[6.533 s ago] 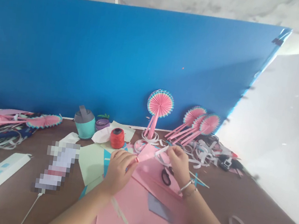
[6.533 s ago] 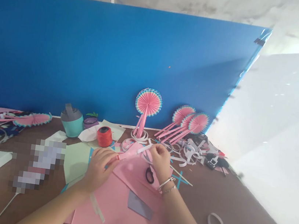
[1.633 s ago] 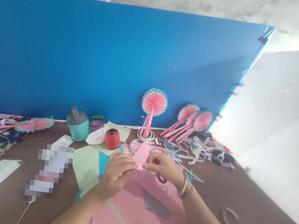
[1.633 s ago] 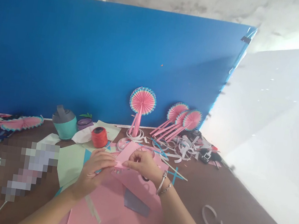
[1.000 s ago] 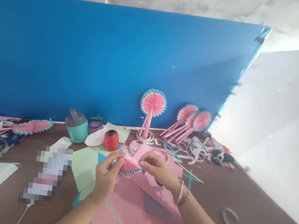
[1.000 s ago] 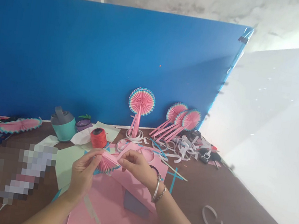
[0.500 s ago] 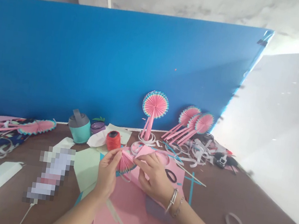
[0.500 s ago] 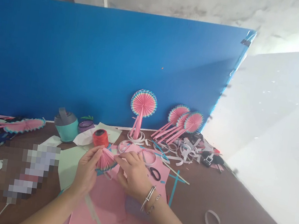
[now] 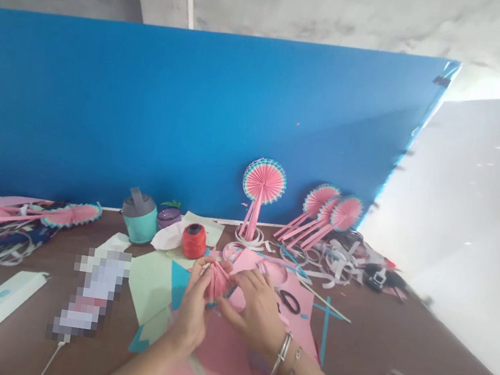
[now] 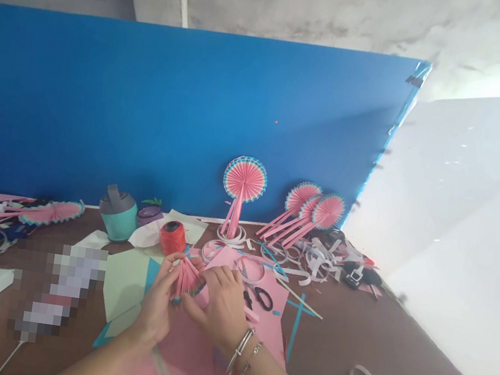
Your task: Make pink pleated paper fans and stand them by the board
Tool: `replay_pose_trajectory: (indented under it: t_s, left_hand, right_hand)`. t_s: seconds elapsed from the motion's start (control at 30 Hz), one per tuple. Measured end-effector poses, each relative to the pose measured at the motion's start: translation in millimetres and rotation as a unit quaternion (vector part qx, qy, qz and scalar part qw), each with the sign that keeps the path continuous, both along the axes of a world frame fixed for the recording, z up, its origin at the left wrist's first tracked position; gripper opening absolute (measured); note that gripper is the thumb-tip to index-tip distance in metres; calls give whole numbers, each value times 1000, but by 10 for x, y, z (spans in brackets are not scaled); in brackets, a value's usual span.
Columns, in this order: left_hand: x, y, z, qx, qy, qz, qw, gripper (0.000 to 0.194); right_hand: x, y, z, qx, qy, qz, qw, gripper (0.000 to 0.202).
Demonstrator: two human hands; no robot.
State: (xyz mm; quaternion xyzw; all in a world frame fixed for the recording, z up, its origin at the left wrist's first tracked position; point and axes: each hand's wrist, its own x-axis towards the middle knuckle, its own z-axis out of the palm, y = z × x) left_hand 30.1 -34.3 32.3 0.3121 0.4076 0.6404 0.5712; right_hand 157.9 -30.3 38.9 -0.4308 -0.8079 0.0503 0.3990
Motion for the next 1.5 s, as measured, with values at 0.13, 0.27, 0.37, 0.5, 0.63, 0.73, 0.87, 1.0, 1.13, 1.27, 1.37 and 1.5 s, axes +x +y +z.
replay_pose_trajectory:
  t_s: [0.13, 0.27, 0.37, 0.5, 0.63, 0.73, 0.87, 1.0, 1.13, 1.27, 1.37, 1.5]
  left_hand:
    - [31, -22, 50, 20, -27, -2, 999, 49]
    - [57, -45, 75, 45, -27, 9, 999, 56]
    - [64, -68, 92, 67, -20, 20, 997, 53]
    - [60, -79, 111, 86, -16, 24, 996, 46]
    - [50, -53, 76, 111, -8, 13, 994, 40]
    - [13, -15, 38, 152, 17, 1, 988, 30]
    - [-114, 66, 34, 184, 102, -30, 977, 24]
    - [-266, 162, 48, 193, 255, -66, 945, 27]
    - [-315, 215, 23, 241, 329, -58, 911, 18]
    - [-288, 215, -4, 265, 337, -44, 903, 14]
    - [-293, 206, 3, 263, 342, -40, 901, 15]
    - [-327, 197, 31, 253, 338, -47, 905, 15]
  right_hand:
    - [-23, -20, 9, -3, 11, -39, 999, 22]
    - [-76, -74, 49, -19, 13, -67, 997, 26]
    - [-105, -121, 96, -27, 17, -66, 997, 28]
    - [-123, -160, 125, -24, 22, -66, 997, 30]
    - [-125, -150, 76, -6, 17, -79, 997, 25]
    - [-92, -109, 32, 38, -1, -94, 995, 25]
    - [1, -31, 33, 101, -26, -87, 991, 25]
    - [92, 37, 52, 116, -42, -62, 990, 27]
    - [130, 59, 58, 105, -55, -24, 993, 31]
    - [133, 43, 100, 86, -59, -14, 994, 34]
    - [157, 54, 134, 68, -57, -15, 996, 26]
    - [236, 116, 153, 58, -39, -25, 997, 24]
